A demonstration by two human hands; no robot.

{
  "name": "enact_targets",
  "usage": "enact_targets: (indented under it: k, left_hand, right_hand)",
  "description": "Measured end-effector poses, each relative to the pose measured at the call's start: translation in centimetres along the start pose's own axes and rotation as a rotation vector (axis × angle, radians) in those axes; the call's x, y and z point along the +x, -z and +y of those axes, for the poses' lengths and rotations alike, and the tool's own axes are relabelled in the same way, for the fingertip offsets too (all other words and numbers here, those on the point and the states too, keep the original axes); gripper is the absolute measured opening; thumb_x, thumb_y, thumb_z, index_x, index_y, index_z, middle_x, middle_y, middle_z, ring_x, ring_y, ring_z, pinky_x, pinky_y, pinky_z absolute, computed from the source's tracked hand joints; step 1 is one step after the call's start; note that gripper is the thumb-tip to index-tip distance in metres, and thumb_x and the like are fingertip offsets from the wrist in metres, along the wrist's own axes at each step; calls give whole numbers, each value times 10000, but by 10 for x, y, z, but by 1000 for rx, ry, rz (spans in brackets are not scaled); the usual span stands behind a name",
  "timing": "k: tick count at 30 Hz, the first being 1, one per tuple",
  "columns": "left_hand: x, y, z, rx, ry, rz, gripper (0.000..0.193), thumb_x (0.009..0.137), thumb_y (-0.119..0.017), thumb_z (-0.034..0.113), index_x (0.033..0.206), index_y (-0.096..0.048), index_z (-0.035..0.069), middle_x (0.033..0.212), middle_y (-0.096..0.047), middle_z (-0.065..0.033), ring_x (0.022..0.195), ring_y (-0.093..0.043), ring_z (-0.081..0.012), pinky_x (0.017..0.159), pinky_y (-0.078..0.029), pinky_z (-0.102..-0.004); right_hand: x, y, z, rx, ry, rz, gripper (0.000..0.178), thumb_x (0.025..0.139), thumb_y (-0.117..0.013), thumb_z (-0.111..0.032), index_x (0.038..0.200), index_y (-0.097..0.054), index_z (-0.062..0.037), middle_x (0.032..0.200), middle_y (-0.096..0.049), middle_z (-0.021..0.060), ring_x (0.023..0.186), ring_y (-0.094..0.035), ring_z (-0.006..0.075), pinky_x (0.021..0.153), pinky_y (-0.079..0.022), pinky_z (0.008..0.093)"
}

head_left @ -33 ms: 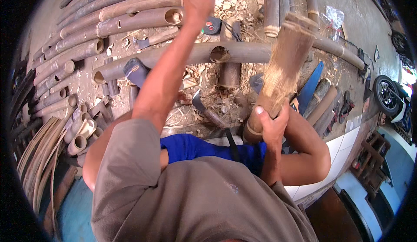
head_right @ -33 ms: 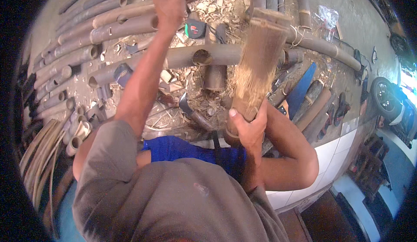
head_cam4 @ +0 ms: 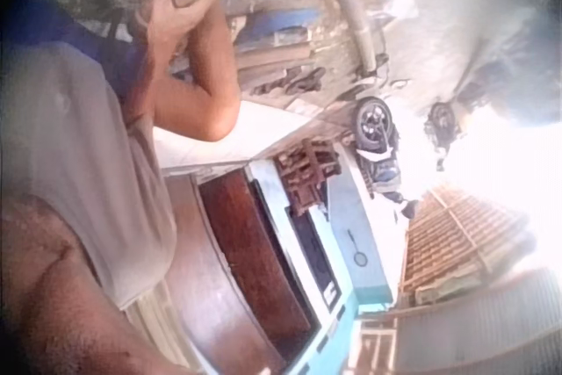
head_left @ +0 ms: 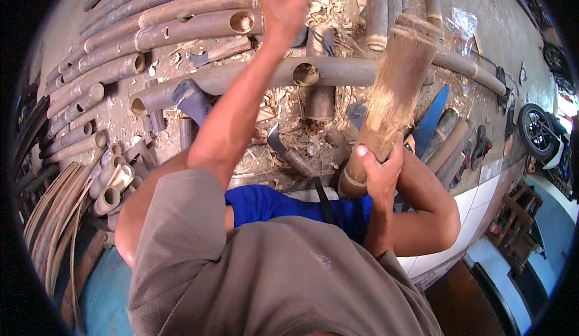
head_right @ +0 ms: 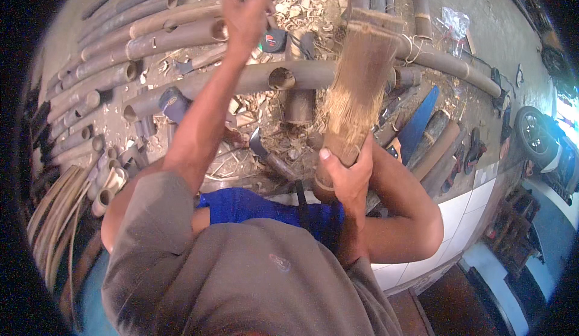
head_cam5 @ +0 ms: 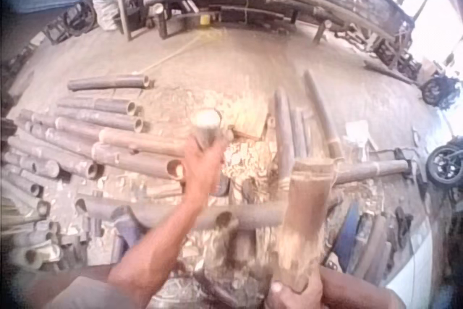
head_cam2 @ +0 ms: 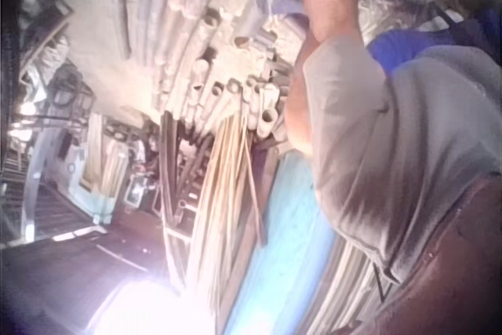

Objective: The person sits on the floor and uses a wooden mallet and a metal chisel to shape the end of a bamboo tube. They repeatedly strike the chisel to hollow and smooth the interior, then inspect the opening.

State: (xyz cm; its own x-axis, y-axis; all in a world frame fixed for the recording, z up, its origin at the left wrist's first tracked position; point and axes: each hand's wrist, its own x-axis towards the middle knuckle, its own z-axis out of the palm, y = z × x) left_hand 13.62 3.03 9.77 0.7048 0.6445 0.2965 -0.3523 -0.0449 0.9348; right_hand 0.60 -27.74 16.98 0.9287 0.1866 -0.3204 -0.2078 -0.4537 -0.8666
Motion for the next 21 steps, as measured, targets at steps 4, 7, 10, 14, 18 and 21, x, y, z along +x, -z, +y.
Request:
enact_targets:
  k: [4,7,10,14,18,21]
  left_hand:
    - [-76,-14,-21,-97,315,74,376,862,-836,327,1044,-672,42,843,-689,-15,668,-591,-103,611,-504,-278]
    - [-97,-6,-44,-143,480,30,408,845,-862,320,1085,-682,43,874,-695,-5,677,-589,-89,618,-507,-271]
    - [-106,-4,-49,-202,511,20,415,844,-871,321,1092,-685,45,876,-692,0,676,-583,-73,599,-501,-260]
    - [-111,-7,-48,-181,530,51,408,850,-872,318,1092,-683,51,859,-684,6,675,-576,-60,556,-477,-236]
    - [-113,-5,-54,-213,520,59,307,880,-843,245,1025,-642,64,800,-636,22,601,-526,-60,516,-433,-241]
    - [-112,-3,-57,-223,545,39,398,859,-868,298,1097,-673,46,853,-671,13,663,-575,-55,543,-477,-237]
  right_hand:
    - [-6,5,-1,52,24,-46,766,804,-815,-177,1444,-452,35,1229,-655,142,1095,-630,224,1001,-493,366]
    - [-5,5,-1,80,36,-71,773,800,-817,-169,1452,-450,27,1242,-656,139,1107,-634,224,1013,-492,363]
    - [-7,5,-4,33,61,-92,782,798,-821,-176,1454,-449,32,1256,-656,147,1127,-633,227,1026,-484,362]
    - [-6,3,-11,1,71,-114,827,780,-828,-185,1469,-433,46,1270,-652,164,1146,-629,233,1035,-480,369]
    - [0,8,-24,-73,74,-141,856,763,-832,-185,1475,-421,56,1274,-650,175,1163,-628,240,1044,-477,378]
    - [9,9,-31,-64,127,-93,855,760,-833,-192,1467,-424,62,1268,-658,181,1164,-638,245,1043,-481,384]
